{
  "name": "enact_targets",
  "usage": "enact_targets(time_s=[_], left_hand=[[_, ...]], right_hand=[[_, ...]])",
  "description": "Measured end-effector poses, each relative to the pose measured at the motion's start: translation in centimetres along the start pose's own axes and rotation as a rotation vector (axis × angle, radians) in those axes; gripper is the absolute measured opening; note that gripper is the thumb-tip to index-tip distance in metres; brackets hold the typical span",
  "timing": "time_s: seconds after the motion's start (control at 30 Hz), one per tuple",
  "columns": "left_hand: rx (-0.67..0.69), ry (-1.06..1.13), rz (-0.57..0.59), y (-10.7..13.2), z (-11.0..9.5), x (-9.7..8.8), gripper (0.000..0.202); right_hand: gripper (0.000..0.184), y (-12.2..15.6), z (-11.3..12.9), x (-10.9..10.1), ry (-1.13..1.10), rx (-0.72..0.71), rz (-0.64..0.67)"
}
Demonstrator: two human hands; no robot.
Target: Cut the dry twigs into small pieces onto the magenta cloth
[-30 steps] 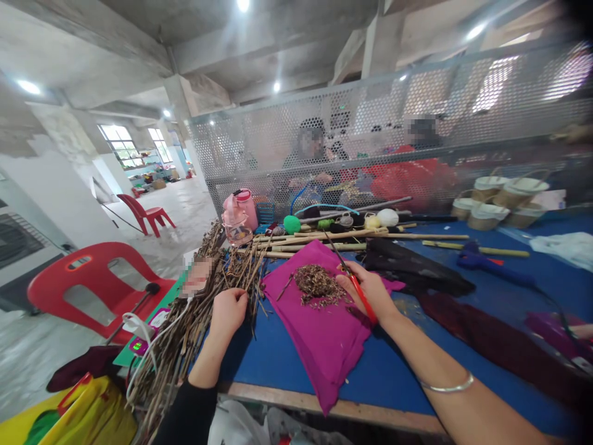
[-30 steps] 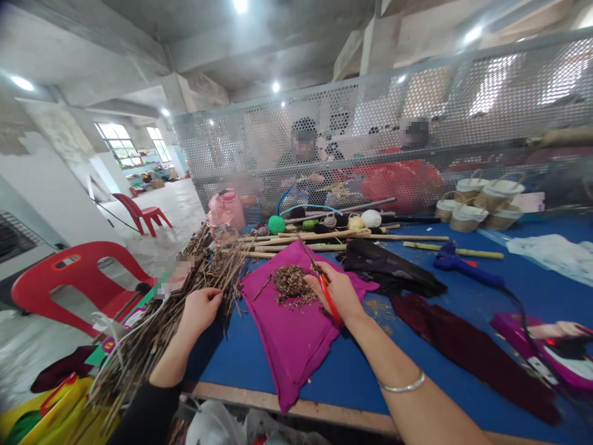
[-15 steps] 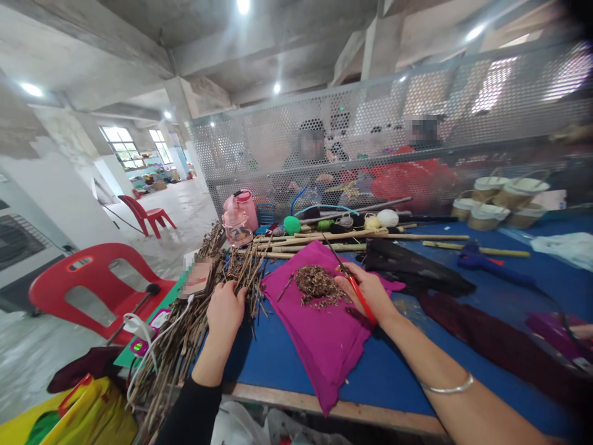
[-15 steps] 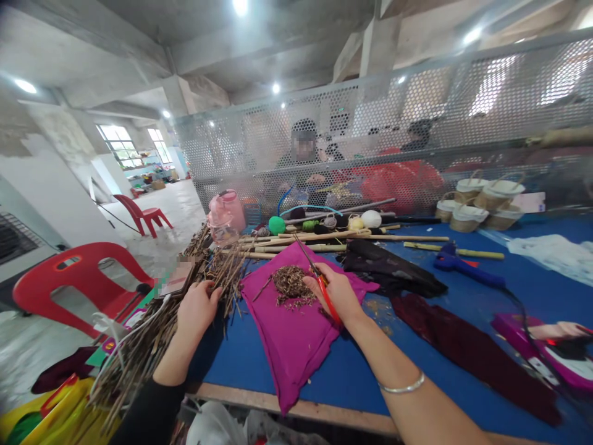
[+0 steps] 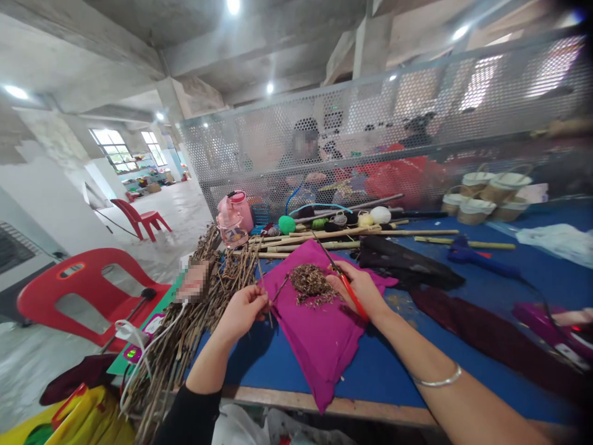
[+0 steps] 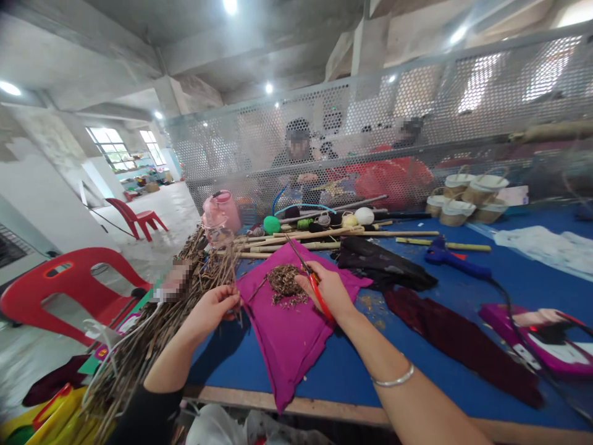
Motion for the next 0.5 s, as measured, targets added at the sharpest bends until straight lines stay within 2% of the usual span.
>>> enact_targets(time_s=[0.1, 0.2, 0.27, 0.37, 0.5], left_hand=[[-0.023, 0.137, 0.123, 0.4, -1.2, 3.4, 0.014], [-0.035, 0.149, 0.259, 0.5, -1.4, 6.6, 0.007], [-0.026, 0.127, 0.329, 0.3, -1.1, 8.1, 0.005], [-0.002, 0.068, 0.415, -0.4, -0.8, 9.3, 0.005], [0.107, -0.04, 0.449, -1.7, -1.9, 9.4, 0.005]], right_hand=[[0.032, 0.2, 0.5, 0.4, -0.24, 0.076, 0.01], [0.032, 0.2, 0.8, 1.1, -0.601, 0.21, 0.039], [0.036, 0.1, 0.6, 1.5, -0.802, 0.297, 0.046], [0.041, -0.3, -0.3, 1.7, -0.938, 0.348, 0.014], [0.041, -0.7, -1.5, 0.8, -0.872, 0.346, -0.144]])
Point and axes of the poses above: each hand's wrist, its own y-axis away from the middle knuckle, its own x-axis out of the palm, z = x × y, the point moved 3 cm from there along -y, towards the middle knuckle, and after that the axes turned 4 degrees about x, right-handed, at the moved point
